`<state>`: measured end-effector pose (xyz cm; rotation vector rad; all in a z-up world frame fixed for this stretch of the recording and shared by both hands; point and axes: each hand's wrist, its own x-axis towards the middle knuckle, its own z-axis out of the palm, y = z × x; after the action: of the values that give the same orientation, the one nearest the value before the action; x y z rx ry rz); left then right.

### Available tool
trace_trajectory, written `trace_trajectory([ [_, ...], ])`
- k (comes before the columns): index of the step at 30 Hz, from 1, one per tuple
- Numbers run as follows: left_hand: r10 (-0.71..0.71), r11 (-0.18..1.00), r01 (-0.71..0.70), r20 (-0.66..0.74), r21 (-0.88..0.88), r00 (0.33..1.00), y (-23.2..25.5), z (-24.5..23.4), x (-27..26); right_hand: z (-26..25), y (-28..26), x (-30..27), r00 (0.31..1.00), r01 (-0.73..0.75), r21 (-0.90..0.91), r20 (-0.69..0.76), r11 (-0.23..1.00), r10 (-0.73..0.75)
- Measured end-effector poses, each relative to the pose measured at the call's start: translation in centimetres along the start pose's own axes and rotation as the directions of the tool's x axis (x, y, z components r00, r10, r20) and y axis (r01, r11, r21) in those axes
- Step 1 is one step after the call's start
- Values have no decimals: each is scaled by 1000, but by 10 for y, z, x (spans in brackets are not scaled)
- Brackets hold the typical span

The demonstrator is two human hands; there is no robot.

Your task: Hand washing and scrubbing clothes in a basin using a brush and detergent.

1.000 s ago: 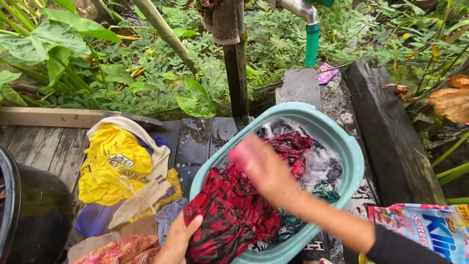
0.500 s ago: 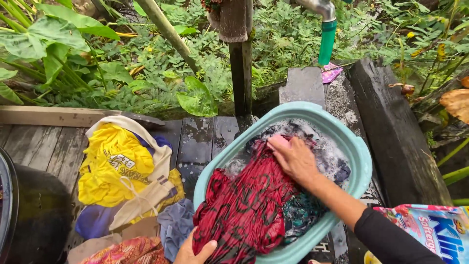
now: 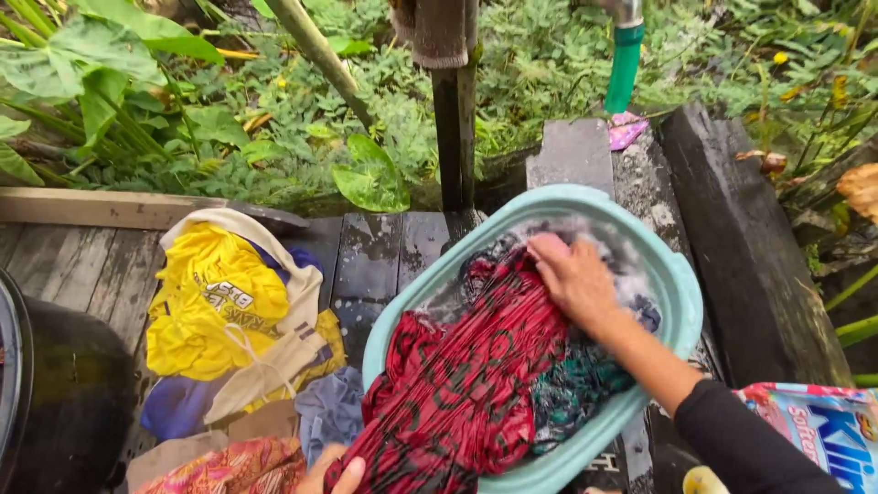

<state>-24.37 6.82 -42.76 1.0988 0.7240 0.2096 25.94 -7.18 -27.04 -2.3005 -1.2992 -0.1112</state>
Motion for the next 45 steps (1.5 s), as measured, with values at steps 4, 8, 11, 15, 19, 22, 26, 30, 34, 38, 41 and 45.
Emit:
trace_trajectory([
  [4,654,380,-607,261,698,710,109,78,-2,-21,-111,-28,935,-277,221,286,935,209],
  [8,383,891,-392,85,227,920,66,81,8,-1,-109,-42,915,92,373,335,923,-227],
  [11,173,944,-160,-20,287,985,56,80,7,16,-24,-1,925,267,185,227,946,-305],
  [15,89,828,-59,-27,557,996,114,111,-2,23,22,7,990,-94,-96,100,991,104],
  [19,142,844,-149,52,516,988,103,114,6,-1,-90,-40,997,59,75,36,995,-61],
  [22,82,779,-63,-2,623,997,106,114,12,-5,-127,-46,783,526,484,46,699,-621],
  [26,-26,892,51,-62,448,998,90,98,14,6,-42,8,922,223,94,302,970,-241],
  [30,36,848,51,-154,527,987,121,119,16,16,-21,6,981,190,46,18,981,-191],
  [34,82,807,-8,-99,590,992,117,118,22,-4,-102,-32,988,148,140,19,979,-152],
  [38,41,798,28,-101,602,994,133,125,15,2,-94,-25,868,364,320,225,875,-443],
  [41,-16,785,67,-87,616,996,148,130,7,16,-21,3,903,394,143,121,908,-412],
  [45,-40,832,79,-82,549,996,162,123,14,13,36,22,949,-141,-129,264,982,171],
])
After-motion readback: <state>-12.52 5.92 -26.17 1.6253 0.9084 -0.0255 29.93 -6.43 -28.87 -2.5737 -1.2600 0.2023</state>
